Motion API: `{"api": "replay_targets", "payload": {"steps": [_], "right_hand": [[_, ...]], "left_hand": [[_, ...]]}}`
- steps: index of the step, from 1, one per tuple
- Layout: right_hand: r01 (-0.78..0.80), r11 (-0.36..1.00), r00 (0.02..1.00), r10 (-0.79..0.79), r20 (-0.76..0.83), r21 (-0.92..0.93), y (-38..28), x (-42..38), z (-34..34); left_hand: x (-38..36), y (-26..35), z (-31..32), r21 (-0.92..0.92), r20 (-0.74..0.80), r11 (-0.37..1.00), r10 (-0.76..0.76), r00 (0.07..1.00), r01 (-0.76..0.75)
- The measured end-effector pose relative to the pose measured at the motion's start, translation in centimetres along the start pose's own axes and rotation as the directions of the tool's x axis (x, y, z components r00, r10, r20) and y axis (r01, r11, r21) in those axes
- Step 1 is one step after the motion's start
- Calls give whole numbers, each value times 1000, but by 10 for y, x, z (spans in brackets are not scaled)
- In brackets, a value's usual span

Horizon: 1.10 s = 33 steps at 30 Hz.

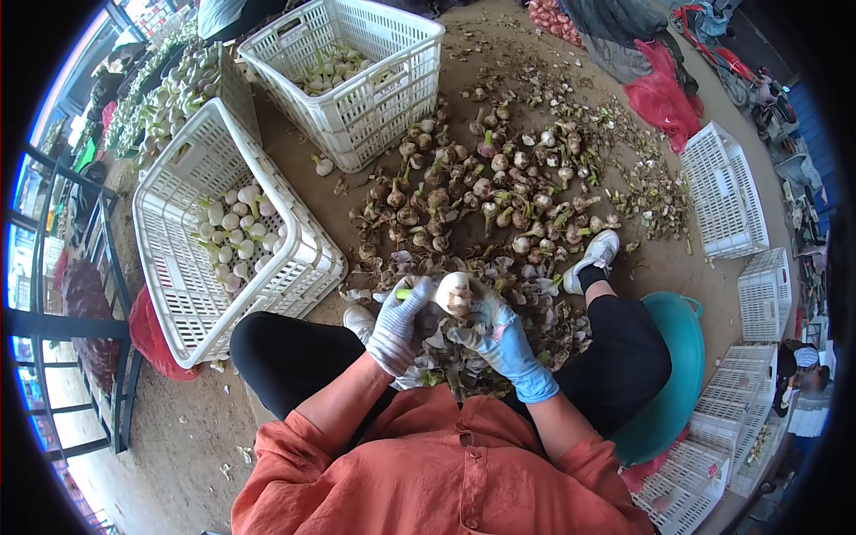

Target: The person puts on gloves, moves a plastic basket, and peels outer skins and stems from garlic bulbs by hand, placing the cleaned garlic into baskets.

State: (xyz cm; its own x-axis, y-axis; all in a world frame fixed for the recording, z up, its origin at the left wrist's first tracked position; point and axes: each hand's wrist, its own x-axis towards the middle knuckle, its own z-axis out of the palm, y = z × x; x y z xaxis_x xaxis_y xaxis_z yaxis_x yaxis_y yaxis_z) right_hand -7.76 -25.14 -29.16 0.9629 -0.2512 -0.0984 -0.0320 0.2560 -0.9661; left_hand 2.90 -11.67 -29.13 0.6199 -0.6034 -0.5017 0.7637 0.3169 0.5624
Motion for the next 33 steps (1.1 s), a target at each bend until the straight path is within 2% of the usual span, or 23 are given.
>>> {"api": "replay_targets", "payload": {"steps": [2,3,4,5,6,7,8,9,10,12,13,14,16,20,23,24,25,26,27,28,30,31,33], "right_hand": [[9,997,990,-18,-137,-72,-3,13,8],[5,998,991,-14,-131,-70,12,16,4],[-60,996,986,70,-149,71,38,19,-4],[-121,970,975,155,-157,211,53,21,-9],[-122,970,976,156,-154,211,38,19,-7],[-215,976,946,216,-240,30,9,16,-2],[-316,938,908,254,-334,-145,-7,15,-1],[-149,945,962,70,-264,-291,-2,15,-6],[-150,945,962,72,-263,-291,3,12,-5],[120,885,950,-234,-207,-450,10,8,8],[158,765,920,-343,-188,-624,-13,5,19],[157,765,920,-344,-190,-624,-15,6,17],[73,730,974,-197,-108,-679,-21,10,8],[-86,883,993,37,-115,-461,-4,16,-19],[220,565,947,-318,36,-796,-30,5,-4],[216,565,948,-317,33,-796,-28,6,-9],[128,643,968,-246,-45,-755,-22,9,-16],[40,711,978,-171,-117,-702,-15,12,-20],[205,575,907,-415,-67,-792,-10,12,-21],[23,623,949,-261,-179,-782,-38,3,0],[259,287,883,-457,106,-922,-29,-3,5],[248,228,888,-441,128,-941,-32,-4,10],[242,242,881,-460,109,-940,-26,5,5]], "left_hand": [[-1,-8,-2,185,34,969,160,987,-164],[-8,-2,5,378,94,883,263,960,-279],[-6,-8,0,563,181,706,400,898,-428],[-9,-5,2,591,205,666,422,883,-455],[-10,-2,5,616,233,623,441,867,-482],[-10,-1,4,615,232,623,442,866,-483],[-9,-1,3,594,130,698,407,904,-399],[-9,-1,2,560,28,767,360,933,-313],[-9,-1,2,560,26,768,360,933,-312],[-10,-1,2,582,35,748,370,928,-320],[-10,-3,6,581,47,741,382,923,-336],[-9,-4,3,581,49,741,381,923,-336],[-8,-3,-6,713,285,473,480,830,-518],[-15,4,-3,725,438,302,491,753,-619],[-16,1,-2,731,434,292,497,751,-616],[-17,1,-1,721,444,295,498,745,-627],[-15,-2,-4,708,336,463,444,831,-533],[-16,-3,-4,708,341,460,443,829,-536],[-15,-3,-2,724,297,468,451,842,-506],[-13,-3,-2,739,246,480,461,853,-472],[-15,-6,-4,774,258,442,435,863,-454],[-18,-3,3,752,290,444,442,849,-488],[-17,-4,3,728,312,458,442,841,-511]]}}
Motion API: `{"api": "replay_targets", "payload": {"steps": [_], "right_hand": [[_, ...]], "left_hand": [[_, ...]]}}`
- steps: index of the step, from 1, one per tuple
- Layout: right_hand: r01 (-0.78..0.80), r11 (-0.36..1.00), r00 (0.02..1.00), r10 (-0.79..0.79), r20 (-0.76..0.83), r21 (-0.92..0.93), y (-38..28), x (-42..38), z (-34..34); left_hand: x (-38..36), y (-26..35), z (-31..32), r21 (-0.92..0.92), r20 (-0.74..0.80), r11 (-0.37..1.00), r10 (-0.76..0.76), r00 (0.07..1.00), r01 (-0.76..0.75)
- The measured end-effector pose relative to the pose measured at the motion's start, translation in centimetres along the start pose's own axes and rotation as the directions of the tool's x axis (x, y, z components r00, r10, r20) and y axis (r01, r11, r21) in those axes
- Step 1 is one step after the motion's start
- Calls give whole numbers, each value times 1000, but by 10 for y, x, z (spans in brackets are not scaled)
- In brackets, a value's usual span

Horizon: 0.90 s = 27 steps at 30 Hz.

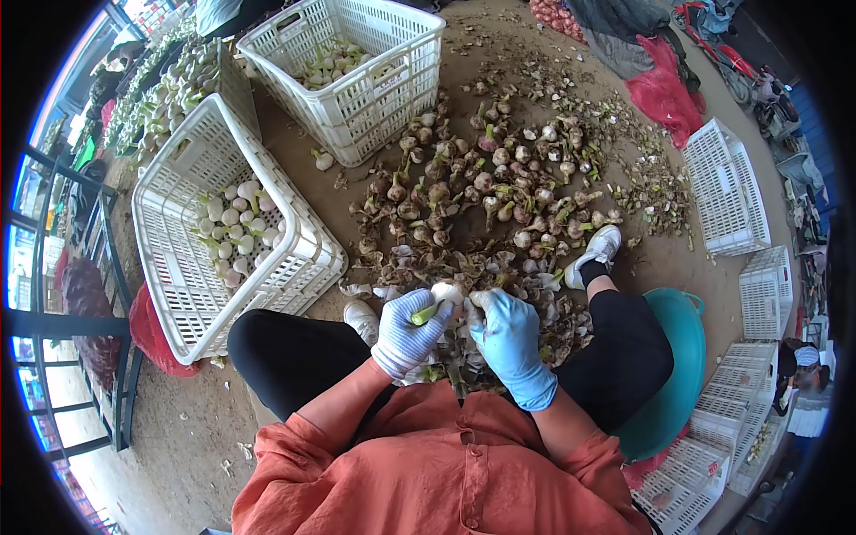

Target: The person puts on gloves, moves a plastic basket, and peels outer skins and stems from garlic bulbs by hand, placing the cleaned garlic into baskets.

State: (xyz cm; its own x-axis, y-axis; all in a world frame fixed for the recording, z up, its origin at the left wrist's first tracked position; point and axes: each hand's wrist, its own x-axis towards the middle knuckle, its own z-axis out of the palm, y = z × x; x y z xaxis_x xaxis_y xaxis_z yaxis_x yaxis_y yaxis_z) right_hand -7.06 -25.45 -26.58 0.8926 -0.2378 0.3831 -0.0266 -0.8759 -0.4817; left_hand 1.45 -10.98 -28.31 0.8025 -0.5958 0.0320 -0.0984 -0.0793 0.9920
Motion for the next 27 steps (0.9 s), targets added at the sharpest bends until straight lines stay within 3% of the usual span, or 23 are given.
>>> {"api": "replay_targets", "payload": {"steps": [1,3,5,7,8,9,10,11,12,13,14,15,16,17,18,19,22,23,26,27], "right_hand": [[-7,1000,1000,8,-19,20,6,3,6],[-199,980,978,199,-57,6,24,11,13],[-314,943,948,318,16,-111,62,2,19],[-283,952,949,296,108,-119,110,-46,47],[-219,962,931,256,261,-162,106,-55,40],[-221,961,928,259,269,-164,98,-56,35],[-313,939,928,272,254,140,85,-50,33],[-370,823,926,289,242,430,76,-47,34],[-449,724,894,355,274,525,76,-40,37],[-449,724,893,355,276,523,85,-35,42],[-512,754,857,415,306,411,102,-32,54],[-565,772,817,474,328,292,122,-32,69],[-488,865,849,440,293,116,149,-37,90],[-486,866,850,437,295,116,163,-34,104],[-541,829,822,484,300,145,177,-27,115],[-592,787,792,529,306,172,191,-22,127],[-584,806,801,553,229,95,239,-16,187],[-519,855,833,509,219,-15,244,-15,200],[-356,867,767,484,421,-349,244,-11,231],[-330,840,643,534,548,-431,237,-4,230]], "left_hand": [[0,-3,-2,-1,2,1000,-2,1000,2],[1,-5,-7,84,54,987,135,989,-139],[2,5,-10,153,61,964,209,976,-216],[5,3,-17,233,234,886,348,908,-400],[6,4,-18,223,260,881,358,897,-416],[3,1,-16,221,258,885,352,900,-409],[1,-2,-13,113,192,978,149,970,-173],[1,-4,-11,-10,151,997,-72,986,74],[2,0,-15,-181,121,946,-250,961,269],[5,0,-20,-321,8,912,-268,963,256],[10,0,-34,-470,-161,862,-296,941,191],[18,-41,-54,-449,-436,879,-59,898,-160],[23,-46,-81,-806,-483,540,-363,797,-242],[32,-9,-95,-833,-511,369,-227,829,-412],[31,17,-103,-741,-568,519,-146,810,-426],[34,26,-104,-717,-622,534,-200,757,-448],[38,13,-90,-747,-547,611,-342,764,-262],[41,7,-76,-760,-515,627,-420,747,-171],[47,-11,-55,-709,-303,705,-332,893,22],[49,-10,-48,-660,-235,746,-320,918,92]]}}
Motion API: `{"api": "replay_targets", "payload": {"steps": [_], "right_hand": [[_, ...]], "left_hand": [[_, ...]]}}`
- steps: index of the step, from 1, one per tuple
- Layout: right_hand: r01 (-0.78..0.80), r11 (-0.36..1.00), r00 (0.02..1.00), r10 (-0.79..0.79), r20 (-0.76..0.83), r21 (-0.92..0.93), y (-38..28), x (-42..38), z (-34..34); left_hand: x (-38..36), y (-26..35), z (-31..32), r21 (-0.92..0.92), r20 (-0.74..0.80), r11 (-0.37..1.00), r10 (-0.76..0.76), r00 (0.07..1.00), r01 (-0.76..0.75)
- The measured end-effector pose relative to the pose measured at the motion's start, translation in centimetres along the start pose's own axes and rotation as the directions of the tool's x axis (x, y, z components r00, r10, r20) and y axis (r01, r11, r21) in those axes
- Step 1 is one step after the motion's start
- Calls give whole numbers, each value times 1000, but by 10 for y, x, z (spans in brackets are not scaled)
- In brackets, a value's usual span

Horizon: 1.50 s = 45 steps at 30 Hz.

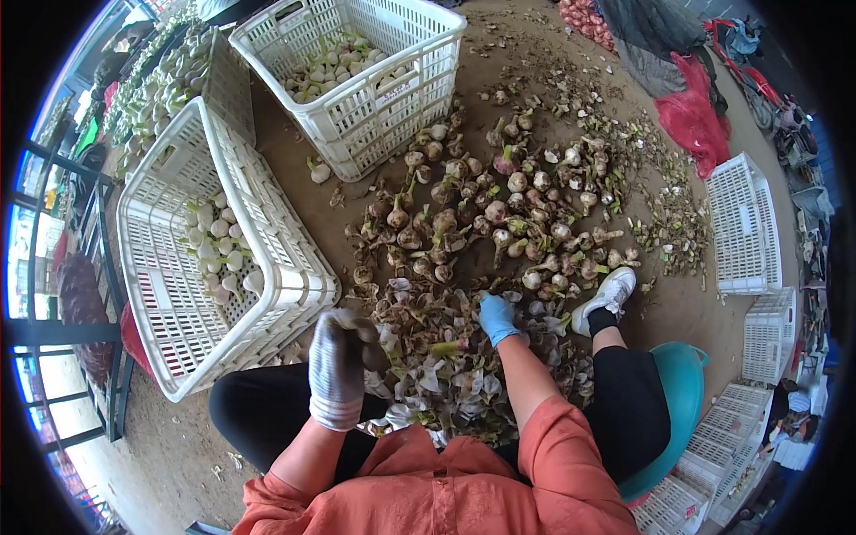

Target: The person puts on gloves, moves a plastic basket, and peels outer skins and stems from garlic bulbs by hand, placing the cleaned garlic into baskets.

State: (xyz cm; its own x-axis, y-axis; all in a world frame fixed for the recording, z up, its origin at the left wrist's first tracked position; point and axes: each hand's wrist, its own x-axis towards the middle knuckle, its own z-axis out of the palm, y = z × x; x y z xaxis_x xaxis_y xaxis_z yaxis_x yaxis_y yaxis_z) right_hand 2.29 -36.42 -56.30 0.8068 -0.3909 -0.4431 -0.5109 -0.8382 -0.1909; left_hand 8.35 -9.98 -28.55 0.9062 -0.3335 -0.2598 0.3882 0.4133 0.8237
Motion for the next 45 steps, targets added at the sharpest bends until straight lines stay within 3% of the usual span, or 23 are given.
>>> {"api": "replay_targets", "payload": {"steps": [2,6,8,10,11,12,14,16,18,19,20,22,24,27,30,32,34,35,38,40,41,44,45], "right_hand": [[-137,987,990,134,37,83,-4,3,6],[-113,950,993,119,-4,291,-4,2,4],[216,904,933,-79,-351,370,-37,-36,-48],[403,718,893,-174,-414,568,-69,-81,-93],[428,632,898,-220,-380,646,-84,-107,-117],[444,537,896,-271,-352,717,-96,-131,-138],[538,604,842,-341,-419,588,-106,-172,-160],[574,532,818,-324,-476,623,-108,-198,-161],[528,185,849,-138,-510,829,-104,-216,-159],[400,85,916,-20,-400,912,-104,-221,-159],[370,143,928,-4,-373,918,-102,-222,-163],[277,142,961,-57,-272,950,-98,-224,-168],[306,163,952,-68,-299,938,-97,-224,-174],[392,231,920,-128,-372,890,-98,-227,-180],[371,224,928,-76,-364,901,-105,-233,-170],[295,160,953,18,-301,942,-102,-229,-151],[108,-145,991,92,-95,984,-101,-225,-140],[-3,-601,991,104,81,799,-101,-224,-134],[30,-439,995,94,13,898,-99,-230,-139],[67,-264,997,59,-53,962,-97,-232,-143],[87,-173,996,36,-82,981,-98,-234,-145],[140,-196,975,-141,-169,971,-102,-243,-171],[285,111,951,-153,-267,952,-102,-242,-171]], "left_hand": [[-3,-1,14,187,58,982,1,998,-12],[-6,-23,6,403,194,907,-219,956,126],[-6,-35,7,617,349,765,-57,935,-183],[-9,-32,14,859,389,375,-37,921,-348],[-10,-46,8,886,366,322,-46,929,-333],[-11,-56,5,891,357,321,-59,932,-321],[-14,-66,3,873,400,316,-28,916,-371],[-14,-54,6,785,375,533,-3,927,-316],[-16,-58,8,538,351,828,-51,935,-157],[-19,-57,9,546,381,811,-17,924,-210],[-23,-53,11,540,393,813,-15,919,-217],[-32,-39,18,703,511,554,44,859,-446],[-42,-35,23,689,586,439,131,800,-576],[-53,-34,27,727,544,429,114,831,-536],[-54,-42,22,683,616,291,264,742,-670],[-53,-45,18,712,679,-39,293,673,-701],[-55,-44,15,682,722,-136,284,631,-719],[-55,-44,14,665,743,-203,270,612,-719],[-58,-42,15,642,766,-269,229,600,-718],[-59,-34,21,729,619,206,207,757,-653],[-57,-34,23,692,597,325,244,764,-644],[-57,-30,24,704,563,393,198,802,-591],[-59,-30,25,723,584,322,187,790,-611]]}}
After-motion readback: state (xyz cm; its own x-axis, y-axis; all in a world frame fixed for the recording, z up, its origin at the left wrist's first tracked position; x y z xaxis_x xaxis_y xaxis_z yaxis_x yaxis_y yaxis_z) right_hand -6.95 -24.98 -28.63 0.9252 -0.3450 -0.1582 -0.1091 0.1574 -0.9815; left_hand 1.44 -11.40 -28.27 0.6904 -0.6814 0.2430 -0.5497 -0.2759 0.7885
